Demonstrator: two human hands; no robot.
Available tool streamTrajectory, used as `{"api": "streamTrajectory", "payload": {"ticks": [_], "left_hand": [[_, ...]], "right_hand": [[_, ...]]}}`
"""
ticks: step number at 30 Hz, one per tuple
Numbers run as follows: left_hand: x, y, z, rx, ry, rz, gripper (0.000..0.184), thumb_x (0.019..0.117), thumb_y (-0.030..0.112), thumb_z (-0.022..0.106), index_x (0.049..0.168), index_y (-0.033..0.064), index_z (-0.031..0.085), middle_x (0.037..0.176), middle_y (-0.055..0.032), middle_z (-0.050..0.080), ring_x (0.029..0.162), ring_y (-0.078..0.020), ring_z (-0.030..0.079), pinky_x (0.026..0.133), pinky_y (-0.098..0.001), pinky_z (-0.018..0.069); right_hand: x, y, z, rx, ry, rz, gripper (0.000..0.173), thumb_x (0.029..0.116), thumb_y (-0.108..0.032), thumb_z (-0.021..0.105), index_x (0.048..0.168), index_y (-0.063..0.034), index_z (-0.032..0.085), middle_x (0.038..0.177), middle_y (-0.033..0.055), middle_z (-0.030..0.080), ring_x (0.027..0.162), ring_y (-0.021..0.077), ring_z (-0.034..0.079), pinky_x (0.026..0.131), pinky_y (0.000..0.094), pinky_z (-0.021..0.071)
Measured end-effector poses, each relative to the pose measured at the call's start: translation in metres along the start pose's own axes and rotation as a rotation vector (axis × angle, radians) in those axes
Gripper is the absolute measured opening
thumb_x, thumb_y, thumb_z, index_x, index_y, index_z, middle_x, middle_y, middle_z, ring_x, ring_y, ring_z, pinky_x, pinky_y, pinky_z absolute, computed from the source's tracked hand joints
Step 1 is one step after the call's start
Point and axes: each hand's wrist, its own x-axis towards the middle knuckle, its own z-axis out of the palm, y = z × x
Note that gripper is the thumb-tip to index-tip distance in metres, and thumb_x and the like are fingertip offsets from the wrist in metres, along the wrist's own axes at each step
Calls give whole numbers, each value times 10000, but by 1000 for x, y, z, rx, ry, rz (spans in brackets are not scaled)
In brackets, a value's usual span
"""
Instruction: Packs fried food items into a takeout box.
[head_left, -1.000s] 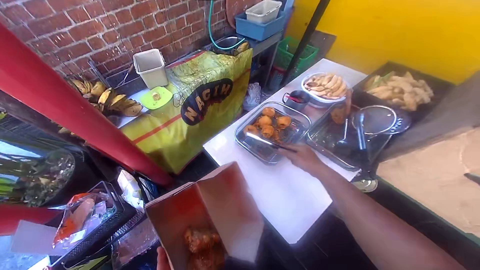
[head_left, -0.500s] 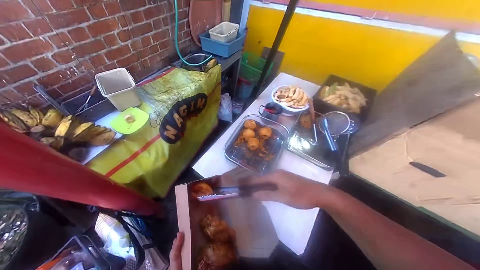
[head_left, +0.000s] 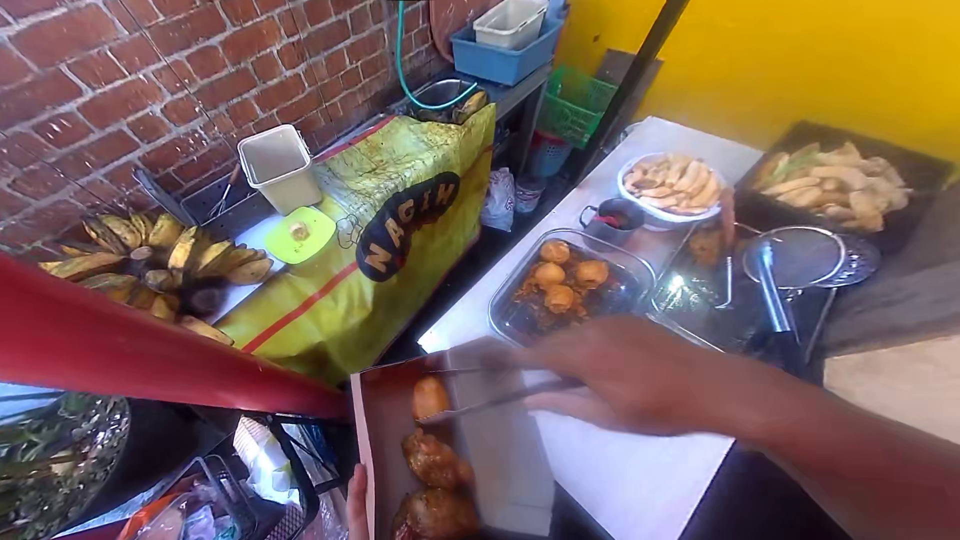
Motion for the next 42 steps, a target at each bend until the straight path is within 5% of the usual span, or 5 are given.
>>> {"api": "streamTrajectory", "payload": {"ticks": [4,14,21,38,42], "left_hand": [[14,0,-2,-28,-54,15,402,1027,407,551,1281,143,717,1197,-38,751,1126,-116,706,983,-335,575],[38,-9,0,-140,-40,80,423,993,401,598,1270,100,707,1187,-102,744,1108,-204,718,966,-425,584],[48,-13,0,-209,-112,86,456,974,415,613,1286,94,695,1214,-129,731,1140,-241,706,983,-466,573],[15,3,-5,-227,-177,139,442,973,390,622,1280,82,697,1204,-129,735,1130,-238,711,983,-456,576],[12,-6,-11,-90,-104,166,424,955,422,647,1217,99,729,1125,-114,760,1051,-214,739,925,-431,604]], "right_hand": [[31,37,-8,262,-195,34,427,944,-621,633,1217,-306,727,939,-103,728,850,35,677,764,346,585],[-4,-39,22,-157,217,134,516,964,-643,497,1018,-184,727,638,-63,549,512,119,560,424,320,448],[18,-53,10,-323,313,-99,320,988,-313,581,1225,-154,727,765,24,599,592,199,569,522,353,462],[32,-74,-19,-125,-179,126,473,996,-637,506,1223,-266,692,841,-95,671,775,57,659,687,305,562],[43,-80,-38,-51,-282,192,332,997,-569,568,1035,-267,701,742,-104,645,673,42,634,595,304,546]]}}
